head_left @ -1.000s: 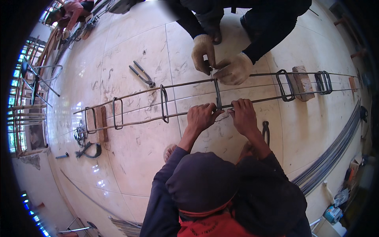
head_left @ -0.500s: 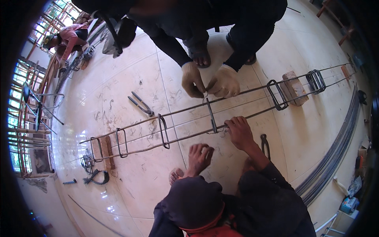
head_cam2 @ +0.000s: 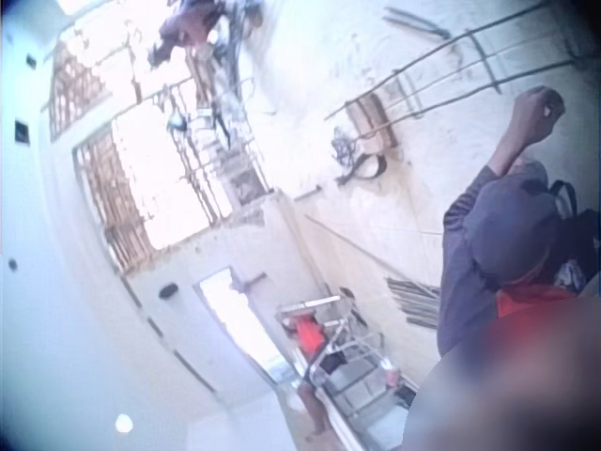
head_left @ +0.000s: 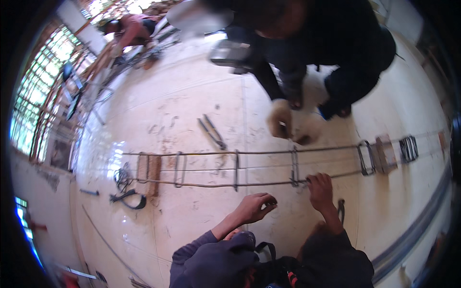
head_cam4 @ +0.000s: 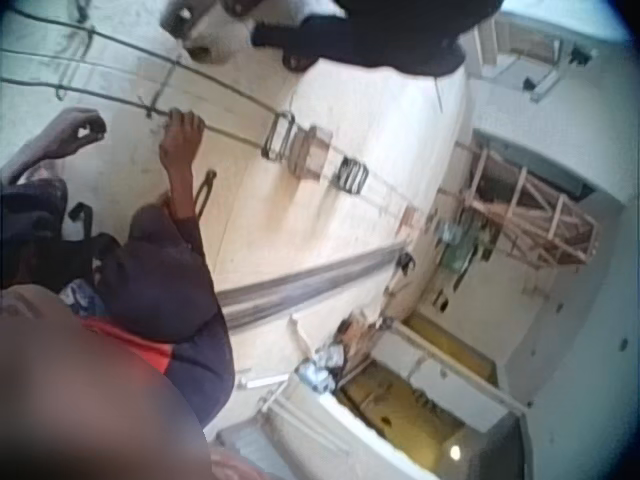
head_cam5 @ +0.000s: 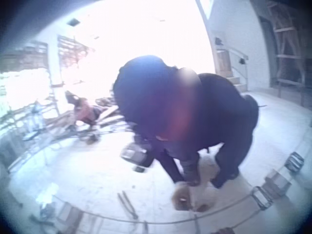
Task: The person sits on the floor and assembles a metal ladder-like frame by wrapping and twisting wire ties around the joints using pliers. A coworker assists by holding the frame and tightening additional ties.
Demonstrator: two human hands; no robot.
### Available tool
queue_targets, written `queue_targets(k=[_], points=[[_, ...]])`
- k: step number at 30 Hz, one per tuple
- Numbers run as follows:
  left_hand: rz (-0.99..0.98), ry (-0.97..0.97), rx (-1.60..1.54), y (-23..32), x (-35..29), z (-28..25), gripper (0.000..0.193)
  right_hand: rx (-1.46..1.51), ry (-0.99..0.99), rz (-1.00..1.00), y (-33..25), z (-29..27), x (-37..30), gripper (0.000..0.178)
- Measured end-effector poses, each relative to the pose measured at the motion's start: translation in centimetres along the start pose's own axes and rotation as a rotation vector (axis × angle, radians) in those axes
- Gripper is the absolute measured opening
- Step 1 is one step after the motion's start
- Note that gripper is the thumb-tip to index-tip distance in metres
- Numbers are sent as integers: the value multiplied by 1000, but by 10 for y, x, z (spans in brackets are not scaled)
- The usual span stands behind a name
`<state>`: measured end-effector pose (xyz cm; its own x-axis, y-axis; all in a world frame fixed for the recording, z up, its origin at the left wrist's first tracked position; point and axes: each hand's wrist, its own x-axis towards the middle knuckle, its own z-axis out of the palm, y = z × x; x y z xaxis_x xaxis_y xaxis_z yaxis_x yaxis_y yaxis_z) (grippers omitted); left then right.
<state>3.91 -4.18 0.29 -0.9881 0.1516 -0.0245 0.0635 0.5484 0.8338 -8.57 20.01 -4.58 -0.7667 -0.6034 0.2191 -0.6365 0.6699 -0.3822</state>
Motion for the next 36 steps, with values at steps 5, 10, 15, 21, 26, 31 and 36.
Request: queue_targets(k=[5, 10, 15, 21, 26, 31, 36], points=[[413, -54, 198, 92, 44, -93, 22, -36, 79, -30, 5, 3, -2, 18], [891, -467, 282, 194, 62, -75, 32, -71, 82, -165, 9, 20, 4, 19], [1193, -580, 677, 204, 76, 55, 38, -338, 56, -147, 36, 31, 4, 25], [1405, -362, 600, 216, 65, 58, 38, -460, -86, 0, 73, -8, -13, 25], [1352, -269, 580, 215, 81, 70, 34, -436, -68, -22, 56, -12, 7, 26], [1388, -262, 551, 208, 101, 92, 31, -430, -72, -20, 53, -11, 14, 26], [1412, -186, 526, 197, 117, 118, 30, -422, -76, -6, 53, -8, 20, 26]])
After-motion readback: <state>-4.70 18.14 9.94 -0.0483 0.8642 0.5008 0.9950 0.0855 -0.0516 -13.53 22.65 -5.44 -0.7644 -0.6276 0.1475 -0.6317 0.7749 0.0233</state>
